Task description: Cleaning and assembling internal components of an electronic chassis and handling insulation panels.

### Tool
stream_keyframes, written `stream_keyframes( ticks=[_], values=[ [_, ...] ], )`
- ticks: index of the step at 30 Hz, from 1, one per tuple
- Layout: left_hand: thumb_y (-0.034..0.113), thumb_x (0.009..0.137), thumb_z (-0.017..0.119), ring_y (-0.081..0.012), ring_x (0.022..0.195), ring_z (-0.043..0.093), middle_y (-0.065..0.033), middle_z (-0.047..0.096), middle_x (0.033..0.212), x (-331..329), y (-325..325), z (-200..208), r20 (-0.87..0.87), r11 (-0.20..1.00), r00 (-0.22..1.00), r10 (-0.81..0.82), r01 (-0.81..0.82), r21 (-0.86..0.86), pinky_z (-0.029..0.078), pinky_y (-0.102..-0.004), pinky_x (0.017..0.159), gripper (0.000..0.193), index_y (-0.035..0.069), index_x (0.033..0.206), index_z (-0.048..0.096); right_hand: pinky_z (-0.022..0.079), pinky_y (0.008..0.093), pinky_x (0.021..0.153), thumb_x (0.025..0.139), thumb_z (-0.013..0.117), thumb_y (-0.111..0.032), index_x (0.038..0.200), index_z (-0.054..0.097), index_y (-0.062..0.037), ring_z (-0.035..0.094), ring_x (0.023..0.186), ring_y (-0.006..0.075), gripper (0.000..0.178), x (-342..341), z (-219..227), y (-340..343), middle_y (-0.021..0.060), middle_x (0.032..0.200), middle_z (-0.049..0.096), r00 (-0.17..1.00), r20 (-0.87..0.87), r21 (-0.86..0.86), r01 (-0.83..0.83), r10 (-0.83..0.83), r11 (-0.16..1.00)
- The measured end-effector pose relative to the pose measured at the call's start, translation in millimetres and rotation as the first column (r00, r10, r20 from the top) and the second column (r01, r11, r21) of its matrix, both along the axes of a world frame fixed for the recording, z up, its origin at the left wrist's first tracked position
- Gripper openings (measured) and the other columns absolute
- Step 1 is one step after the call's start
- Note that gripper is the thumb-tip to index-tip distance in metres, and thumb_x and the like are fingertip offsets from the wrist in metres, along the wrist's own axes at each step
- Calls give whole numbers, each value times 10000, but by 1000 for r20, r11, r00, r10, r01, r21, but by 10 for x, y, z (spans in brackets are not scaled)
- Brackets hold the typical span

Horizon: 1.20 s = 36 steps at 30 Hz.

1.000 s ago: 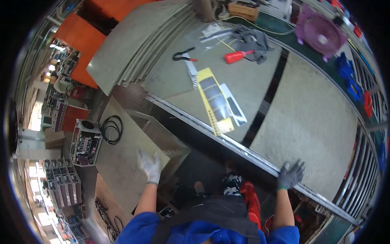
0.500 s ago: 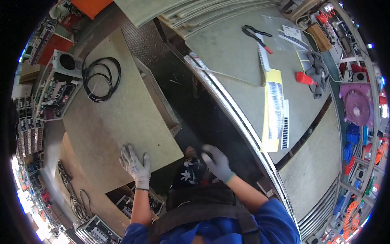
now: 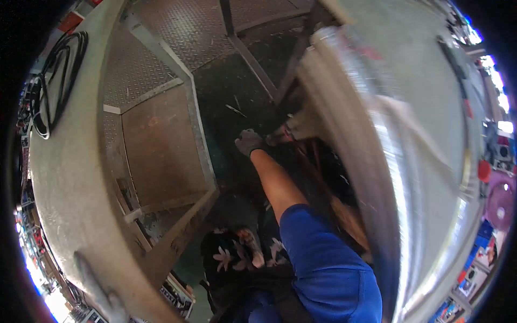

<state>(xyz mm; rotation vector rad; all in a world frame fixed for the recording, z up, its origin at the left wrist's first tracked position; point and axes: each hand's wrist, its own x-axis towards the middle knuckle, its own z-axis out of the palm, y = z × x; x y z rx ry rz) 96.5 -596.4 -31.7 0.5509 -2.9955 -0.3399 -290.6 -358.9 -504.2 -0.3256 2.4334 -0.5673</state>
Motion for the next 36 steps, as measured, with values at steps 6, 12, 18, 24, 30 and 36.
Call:
stream_keyframes(
  ticks=[6, 12, 18, 24, 30, 36],
  values=[
    [802, 898, 335, -389, 1518, 131, -237, 171, 1631, -219, 455, -18, 40, 963, 962, 270, -270, 0, 90, -503, 1232, 1075, -34, 1559, 188, 399, 435, 1122, 870, 623, -448, 1326, 598, -84, 475, 1359, 354, 584, -563, -1065, -524, 190, 1583, 316, 995, 54, -2, -79, 79, 997],
    [719, 918, 423, -365, 1460, 243, -244, 293, 1570, -532, 513, -339, 36, 797, 798, 602, -603, 38, 180, -480, 1196, 968, -33, 1516, 304, 321, 439, 1177, 887, 608, -555, 1502, 316, 60, 292, 1470, 389, 918, -1285, -2078, 93, 216, 1654, 51, 984, 158, 180, -117, 88, 977],
    [558, 924, 541, -386, 1283, 506, -225, 509, 1428, -44, 340, -154, -109, 774, 768, 632, -633, 22, 396, -520, 1075, 751, 5, 1428, 476, 352, 416, 1158, 879, 586, -635, 1471, 347, 93, 405, 1408, 385, 968, -804, -1756, -566, 260, 1567, 320, 945, 278, 1, -177, 170, 984],
    [414, 863, 555, -467, 1400, 334, -267, 362, 1529, -1127, 425, -297, -61, 981, 981, 186, -189, -42, 245, -561, 1158, 793, -21, 1496, 360, 460, 448, 979, 887, 530, -697, 1300, 568, 78, 594, 1195, 405, 879, -13, -1056, -255, 272, 1273, 608, 899, 434, -174, 25, 54, 984],
    [352, 881, 544, -435, 1477, 248, -243, 309, 1581, -318, 516, 64, 68, 975, 988, 141, -127, -181, 166, -544, 1204, 760, 25, 1533, 331, 502, 432, 711, 916, 489, -720, 1285, 608, -29, 624, 851, 281, 793, 1414, 205, 264, 165, 1077, 667, 590, 796, -249, 525, -137, 814],
    [563, 926, 496, -481, 1462, 218, -259, 255, 1595, -155, 644, 154, 139, 976, 982, 127, -98, -197, 157, -580, 1193, 856, 14, 1547, 283, 510, 360, 762, 922, 465, -735, 1259, 612, -70, 609, 882, 196, 760, 2486, 2443, 915, 100, 1046, 650, 360, 910, -199, 817, -208, 542]
  ],
)
